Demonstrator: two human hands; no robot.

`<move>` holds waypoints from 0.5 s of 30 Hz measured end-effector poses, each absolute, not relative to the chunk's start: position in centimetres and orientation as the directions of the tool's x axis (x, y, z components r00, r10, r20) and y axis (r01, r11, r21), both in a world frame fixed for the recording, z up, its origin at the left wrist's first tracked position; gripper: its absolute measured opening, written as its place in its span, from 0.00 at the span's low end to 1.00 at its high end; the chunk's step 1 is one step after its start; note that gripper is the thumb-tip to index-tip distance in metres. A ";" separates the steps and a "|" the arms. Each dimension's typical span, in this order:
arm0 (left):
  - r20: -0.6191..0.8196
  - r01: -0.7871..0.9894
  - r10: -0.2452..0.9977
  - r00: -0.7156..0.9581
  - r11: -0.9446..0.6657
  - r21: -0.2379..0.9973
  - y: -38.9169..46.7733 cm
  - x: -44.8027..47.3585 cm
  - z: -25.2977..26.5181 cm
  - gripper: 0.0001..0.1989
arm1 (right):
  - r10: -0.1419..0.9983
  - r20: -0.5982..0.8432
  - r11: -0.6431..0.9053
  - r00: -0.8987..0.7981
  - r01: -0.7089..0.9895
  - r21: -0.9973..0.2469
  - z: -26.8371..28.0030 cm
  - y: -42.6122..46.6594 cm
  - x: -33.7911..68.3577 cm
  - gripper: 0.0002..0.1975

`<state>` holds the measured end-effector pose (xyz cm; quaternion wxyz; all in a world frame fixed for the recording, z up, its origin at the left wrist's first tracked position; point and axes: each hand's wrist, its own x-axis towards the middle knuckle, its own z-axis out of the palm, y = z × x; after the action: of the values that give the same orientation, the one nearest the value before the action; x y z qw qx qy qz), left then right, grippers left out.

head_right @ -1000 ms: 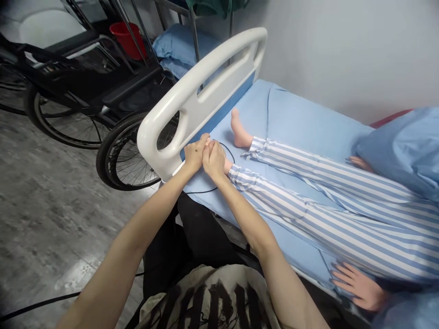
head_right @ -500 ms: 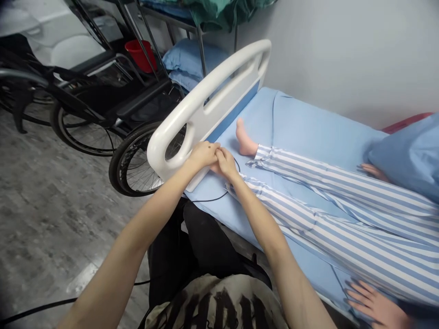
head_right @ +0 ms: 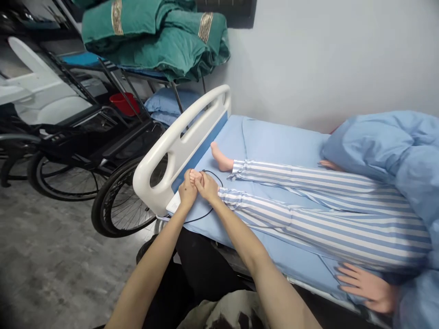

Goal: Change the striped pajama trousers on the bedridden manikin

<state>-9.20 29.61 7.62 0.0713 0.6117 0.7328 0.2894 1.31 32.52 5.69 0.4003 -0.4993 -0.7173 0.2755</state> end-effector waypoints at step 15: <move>-0.188 0.222 0.952 -0.242 0.243 0.944 29.8 -13.3 6.8 0.19 | 0.970 0.167 0.214 -0.176 0.293 -0.932 5.6 35.0 5.1 0.11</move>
<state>-13.26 29.78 6.77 0.4273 0.4430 0.6624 0.4271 5.12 34.99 5.62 0.4230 -0.4826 -0.6543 0.4001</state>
